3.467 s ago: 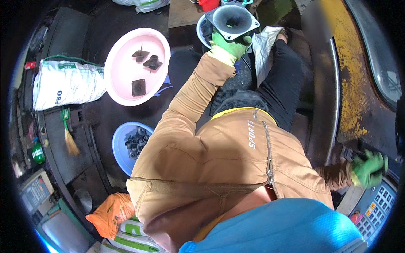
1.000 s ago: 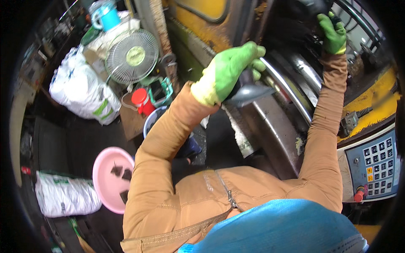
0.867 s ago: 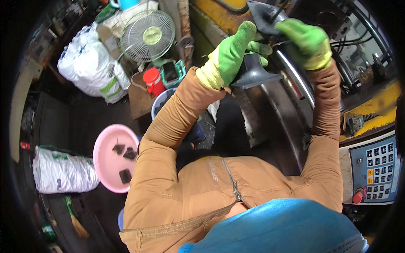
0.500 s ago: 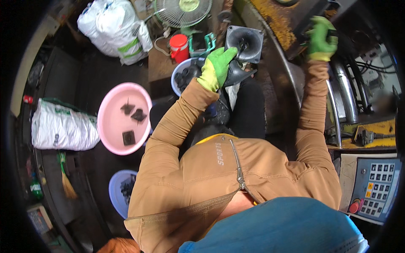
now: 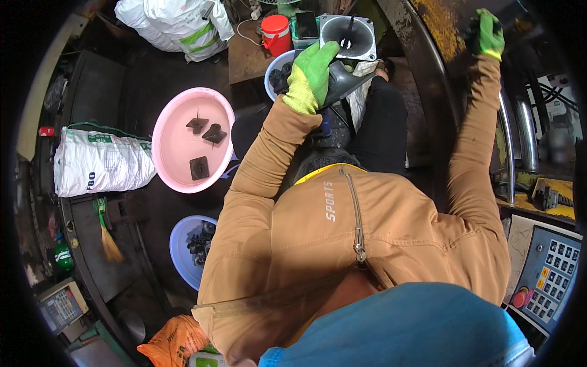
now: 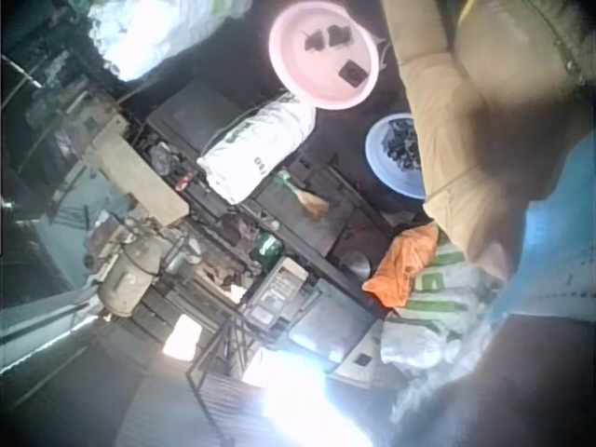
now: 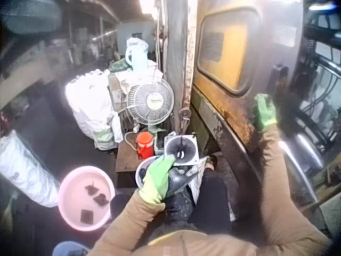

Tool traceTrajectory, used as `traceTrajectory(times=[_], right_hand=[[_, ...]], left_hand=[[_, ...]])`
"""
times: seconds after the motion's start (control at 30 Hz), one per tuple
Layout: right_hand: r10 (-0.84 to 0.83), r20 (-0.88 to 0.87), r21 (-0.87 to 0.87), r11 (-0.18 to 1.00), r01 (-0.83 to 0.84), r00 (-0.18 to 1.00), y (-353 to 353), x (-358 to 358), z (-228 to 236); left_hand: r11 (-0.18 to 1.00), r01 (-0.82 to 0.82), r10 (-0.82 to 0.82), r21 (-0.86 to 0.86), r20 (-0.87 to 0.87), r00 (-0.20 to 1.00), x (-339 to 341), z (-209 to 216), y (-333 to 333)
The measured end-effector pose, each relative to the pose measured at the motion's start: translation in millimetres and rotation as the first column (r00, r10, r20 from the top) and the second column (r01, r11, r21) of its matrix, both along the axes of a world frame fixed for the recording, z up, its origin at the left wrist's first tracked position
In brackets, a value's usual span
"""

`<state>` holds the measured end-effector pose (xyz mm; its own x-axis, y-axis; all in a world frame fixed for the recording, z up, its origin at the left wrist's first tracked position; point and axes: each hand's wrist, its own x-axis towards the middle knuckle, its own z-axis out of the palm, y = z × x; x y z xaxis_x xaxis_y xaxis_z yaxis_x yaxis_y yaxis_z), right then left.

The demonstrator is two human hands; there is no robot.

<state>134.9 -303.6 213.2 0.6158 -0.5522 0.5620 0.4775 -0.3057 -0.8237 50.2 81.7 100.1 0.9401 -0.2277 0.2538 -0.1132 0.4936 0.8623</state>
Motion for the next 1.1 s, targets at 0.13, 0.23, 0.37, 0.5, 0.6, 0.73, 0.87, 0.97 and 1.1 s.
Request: traceTrajectory(times=[0.13, 0.23, 0.37, 0.5, 0.6, 0.73, 0.87, 0.97, 1.1], right_hand=[[0.052, 0.181, 0.014, 0.998, -0.055, 0.982, -19, -56, -15], [-0.237, 0.128, -0.217, 0.941, 0.260, 0.963, -21, -112, -21], [-0.042, 0.295, 0.028, 0.999, 0.035, 0.955, -5, -188, -18], [-0.167, 0.330, -0.136, 0.966, 0.222, 0.929, 14, -244, -14], [-0.228, 0.294, -0.146, 0.949, 0.280, 0.928, 20, -277, -12], [-0.159, 0.299, -0.110, 0.974, 0.199, 0.941, 19, -314, -11], [-0.115, 0.288, -0.133, 0.978, 0.159, 0.951, 16, -337, -15], [-0.102, 0.266, -0.118, 0.983, 0.138, 0.959, 13, -341, -16], [-0.122, 0.251, -0.129, 0.979, 0.158, 0.960, 8, -339, -16]], left_hand=[[0.969, 0.131, -0.172, -0.209, -0.191, 0.966, 2, 0, 7], [0.968, 0.101, -0.152, -0.229, -0.218, 0.964, 7, -1, 4], [0.982, 0.059, -0.088, -0.178, -0.162, 0.983, 8, -8, -6], [0.956, 0.220, -0.276, -0.195, -0.337, 0.900, 14, -32, -5], [0.956, 0.219, -0.293, -0.194, -0.595, 0.748, 22, -76, 6], [0.810, 0.322, -0.586, -0.490, -0.650, 0.484, 34, -172, 21], [0.853, 0.228, -0.523, -0.470, -0.770, 0.366, 29, -253, 44], [0.913, 0.213, -0.407, -0.348, -0.819, 0.405, 24, -280, 52], [0.965, 0.154, -0.261, -0.214, -0.852, 0.453, 13, -285, 53]])
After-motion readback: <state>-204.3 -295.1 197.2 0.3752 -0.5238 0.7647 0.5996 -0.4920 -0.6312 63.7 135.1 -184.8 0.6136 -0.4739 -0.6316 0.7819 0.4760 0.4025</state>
